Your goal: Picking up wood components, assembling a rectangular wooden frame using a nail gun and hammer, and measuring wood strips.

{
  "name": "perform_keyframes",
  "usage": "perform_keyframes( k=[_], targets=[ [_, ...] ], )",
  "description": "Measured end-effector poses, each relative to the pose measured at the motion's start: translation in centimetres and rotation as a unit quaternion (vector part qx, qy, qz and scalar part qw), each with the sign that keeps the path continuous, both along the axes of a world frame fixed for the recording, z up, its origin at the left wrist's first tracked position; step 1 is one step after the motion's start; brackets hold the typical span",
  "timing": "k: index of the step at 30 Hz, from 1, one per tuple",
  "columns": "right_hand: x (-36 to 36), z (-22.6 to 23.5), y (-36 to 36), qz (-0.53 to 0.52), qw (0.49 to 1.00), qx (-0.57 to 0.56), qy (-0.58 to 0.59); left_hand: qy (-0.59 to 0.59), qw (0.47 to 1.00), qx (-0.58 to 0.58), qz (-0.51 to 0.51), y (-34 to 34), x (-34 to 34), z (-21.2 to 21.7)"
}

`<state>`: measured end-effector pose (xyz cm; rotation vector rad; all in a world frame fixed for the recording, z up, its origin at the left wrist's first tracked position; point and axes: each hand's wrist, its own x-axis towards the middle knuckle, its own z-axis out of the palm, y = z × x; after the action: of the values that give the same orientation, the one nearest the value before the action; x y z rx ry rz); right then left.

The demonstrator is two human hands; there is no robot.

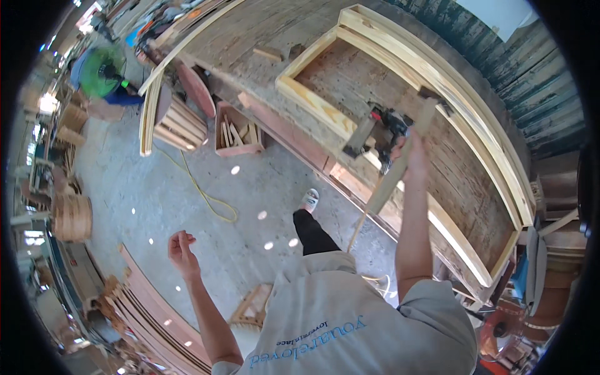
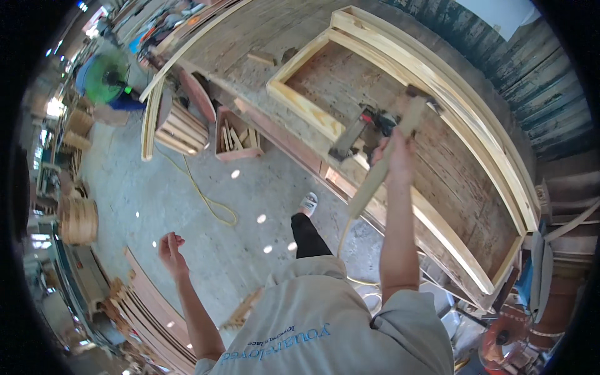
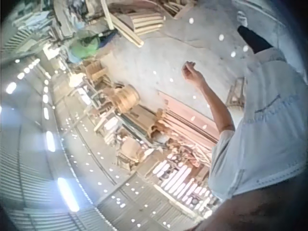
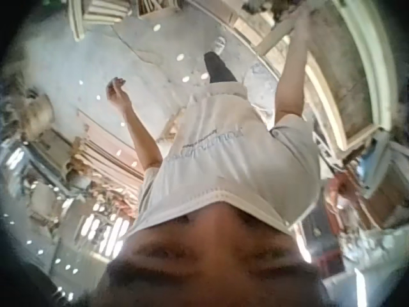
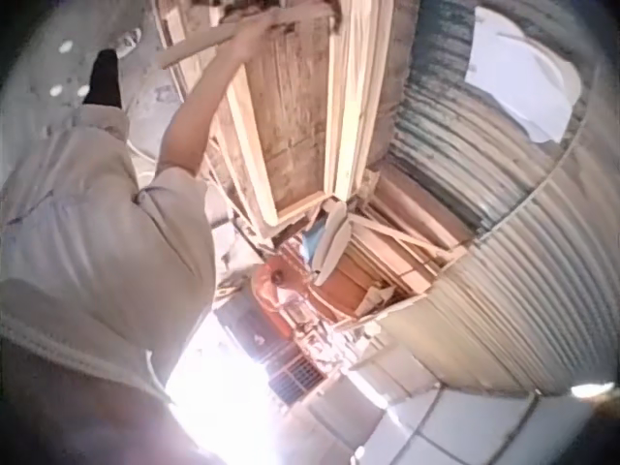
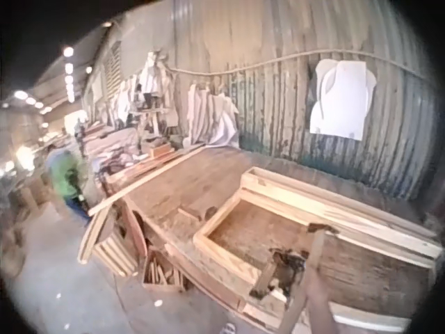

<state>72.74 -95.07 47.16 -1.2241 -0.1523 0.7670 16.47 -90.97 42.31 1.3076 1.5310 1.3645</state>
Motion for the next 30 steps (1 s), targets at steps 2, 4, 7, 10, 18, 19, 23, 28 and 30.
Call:
perform_keyframes(
  k=[2, 4, 7, 10, 18, 19, 23, 28, 30],
  targets=[
    [-1.9, -1.4, 5.4, 0.0, 0.999, -0.039, 0.036, -0.048, 0.998, -0.043, 0.003, 5.9, 2.5, -0.5],
    [-3.0, -1.9, 10.6, 0.004, 0.995, -0.05, 0.08, -0.067, 0.995, -0.066, -0.024, 11.6, 6.6, -0.3],
    [-4.1, -4.6, 15.5, 0.043, 0.989, -0.062, 0.131, -0.046, 0.989, -0.064, -0.123, 19.9, 14.4, -0.1],
    [-3.4, -5.9, 20.2, 0.097, 0.978, -0.098, 0.155, -0.039, 0.966, -0.058, -0.25, 27.4, 21.8, 0.8],
    [2.7, -4.0, 28.9, -0.089, 0.984, -0.067, 0.138, -0.035, 0.898, -0.039, -0.438, 45.3, 37.5, -2.9],
    [3.3, -4.0, 30.3, -0.143, 0.978, -0.048, 0.147, -0.053, 0.896, -0.035, -0.44, 47.3, 39.3, -4.2],
    [2.9, -3.7, 39.1, -0.311, 0.921, -0.101, 0.212, -0.058, 0.873, -0.071, -0.479, 53.9, 47.5, -7.3],
    [2.0, -9.3, 43.4, -0.118, 0.956, -0.107, 0.245, -0.07, 0.828, -0.129, -0.541, 56.0, 53.8, -10.4],
    [1.7, -9.1, 42.8, -0.189, 0.937, -0.052, 0.288, -0.117, 0.812, -0.162, -0.549, 55.1, 54.9, -11.4]
  ],
)
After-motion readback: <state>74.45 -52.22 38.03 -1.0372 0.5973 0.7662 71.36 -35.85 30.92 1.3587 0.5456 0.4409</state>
